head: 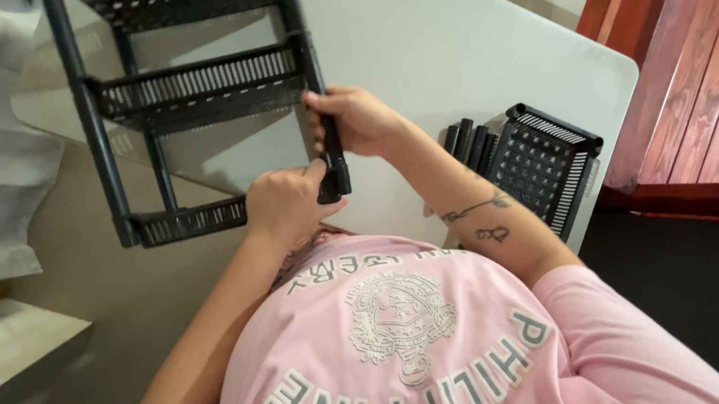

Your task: The person disassembles a black plastic shelving unit on a white table, removing the vertical support rods from the basket trays one by one. The person then stacks the trays and sets the rods aside on the table.

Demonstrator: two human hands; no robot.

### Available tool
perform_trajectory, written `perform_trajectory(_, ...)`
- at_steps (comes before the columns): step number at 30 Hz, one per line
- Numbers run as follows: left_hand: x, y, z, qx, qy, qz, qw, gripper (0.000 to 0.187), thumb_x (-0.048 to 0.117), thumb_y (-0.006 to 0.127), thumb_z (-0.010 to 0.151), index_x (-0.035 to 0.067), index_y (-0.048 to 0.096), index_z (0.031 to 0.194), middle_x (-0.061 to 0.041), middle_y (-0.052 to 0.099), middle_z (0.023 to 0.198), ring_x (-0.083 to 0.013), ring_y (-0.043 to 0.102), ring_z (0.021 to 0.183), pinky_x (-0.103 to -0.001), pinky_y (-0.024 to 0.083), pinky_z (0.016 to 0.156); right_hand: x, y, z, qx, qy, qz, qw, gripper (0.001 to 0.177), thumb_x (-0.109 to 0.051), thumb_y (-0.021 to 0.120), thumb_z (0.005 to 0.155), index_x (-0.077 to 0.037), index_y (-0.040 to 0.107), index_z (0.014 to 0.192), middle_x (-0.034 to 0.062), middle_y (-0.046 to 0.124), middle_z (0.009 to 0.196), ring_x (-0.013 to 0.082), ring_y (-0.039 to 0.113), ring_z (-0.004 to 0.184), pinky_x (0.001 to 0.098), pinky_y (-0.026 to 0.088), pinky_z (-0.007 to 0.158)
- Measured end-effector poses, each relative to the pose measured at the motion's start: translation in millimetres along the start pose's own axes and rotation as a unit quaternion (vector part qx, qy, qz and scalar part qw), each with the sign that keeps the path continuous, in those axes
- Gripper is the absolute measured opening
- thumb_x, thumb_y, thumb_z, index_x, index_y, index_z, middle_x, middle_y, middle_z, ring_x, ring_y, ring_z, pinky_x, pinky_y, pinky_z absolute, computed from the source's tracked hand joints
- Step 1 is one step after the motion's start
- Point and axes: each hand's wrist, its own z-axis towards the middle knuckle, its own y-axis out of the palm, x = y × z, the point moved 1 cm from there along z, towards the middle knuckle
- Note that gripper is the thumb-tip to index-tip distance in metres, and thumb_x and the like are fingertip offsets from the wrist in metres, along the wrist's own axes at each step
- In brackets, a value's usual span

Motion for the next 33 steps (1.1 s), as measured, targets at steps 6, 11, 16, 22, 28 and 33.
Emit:
perform_trajectory(6,5.6,1.3,0.2,0.029,0.037,0.002,0.999,0.048,0.054,0.086,0.07,0.013,0.063,0.08,-0.001,0.066,0.064,-0.0225,0.067,0.058,-0.039,0.052,0.055,-1.8,15.2,1.4,0.111,-0.047,-0.055,0.991,0.031,-0.042,0.051,0.106,-0.017,0.044,0.089,-0.0036,0.036,0.065,0.0073,0.03,0.048,0.0256,0.027,0.043)
perform_trajectory(11,2.1,0.0,2.6,-0.007,0.056,0.023,0.998,0.053,0.058,0.086,0.066,0.013,0.061,0.077,-0.002,0.065,0.061,-0.0227,0.067,0.056,-0.039,0.051,0.052,-4.5,-0.3,1.2,-0.138,-0.006,0.162,0.977,0.041,-0.053,0.046,0.108,-0.015,0.046,0.093,-0.0066,0.027,0.059,0.0063,0.023,0.044,0.0235,0.02,0.039)
perform_trajectory(16,1.6,4.0,3.7,0.002,0.063,0.03,0.998,0.054,0.058,0.086,0.066,0.012,0.06,0.078,-0.001,0.065,0.062,-0.023,0.067,0.056,-0.038,0.052,0.052,0.6,-8.1,0.4,-0.051,-0.041,0.124,0.99,0.041,-0.053,0.045,0.108,-0.015,0.046,0.093,-0.0061,0.027,0.06,0.0071,0.022,0.045,0.0243,0.02,0.041)
perform_trajectory(22,15.0,13.1,3.0,0.033,0.039,0.007,0.999,0.05,0.053,0.086,0.066,0.014,0.06,0.08,0.0,0.066,0.065,-0.0226,0.068,0.06,-0.038,0.052,0.055,2.6,3.5,-2.3,0.142,-0.108,-0.046,0.983,0.038,-0.051,0.047,0.105,-0.015,0.047,0.091,-0.0031,0.034,0.06,0.0085,0.026,0.043,0.026,0.022,0.039)
perform_trajectory(28,12.9,7.9,9.2,0.017,0.069,-0.002,0.997,0.051,0.054,0.087,0.066,0.013,0.06,0.081,-0.002,0.066,0.064,-0.024,0.068,0.059,-0.039,0.052,0.052,-15.2,-19.9,-2.5,-0.035,-0.024,0.07,0.997,0.044,-0.058,0.043,0.107,-0.016,0.046,0.093,-0.0053,0.032,0.059,0.0063,0.023,0.043,0.0237,0.019,0.037)
perform_trajectory(33,10.6,0.1,10.1,-0.002,0.077,0.018,0.997,0.051,0.053,0.087,0.068,0.013,0.058,0.08,-0.002,0.066,0.063,-0.0244,0.068,0.058,-0.039,0.052,0.053,-14.9,-28.0,-0.6,-0.152,-0.001,0.146,0.977,0.049,-0.063,0.04,0.106,-0.016,0.046,0.095,-0.0055,0.03,0.059,0.0064,0.021,0.043,0.0238,0.019,0.038)
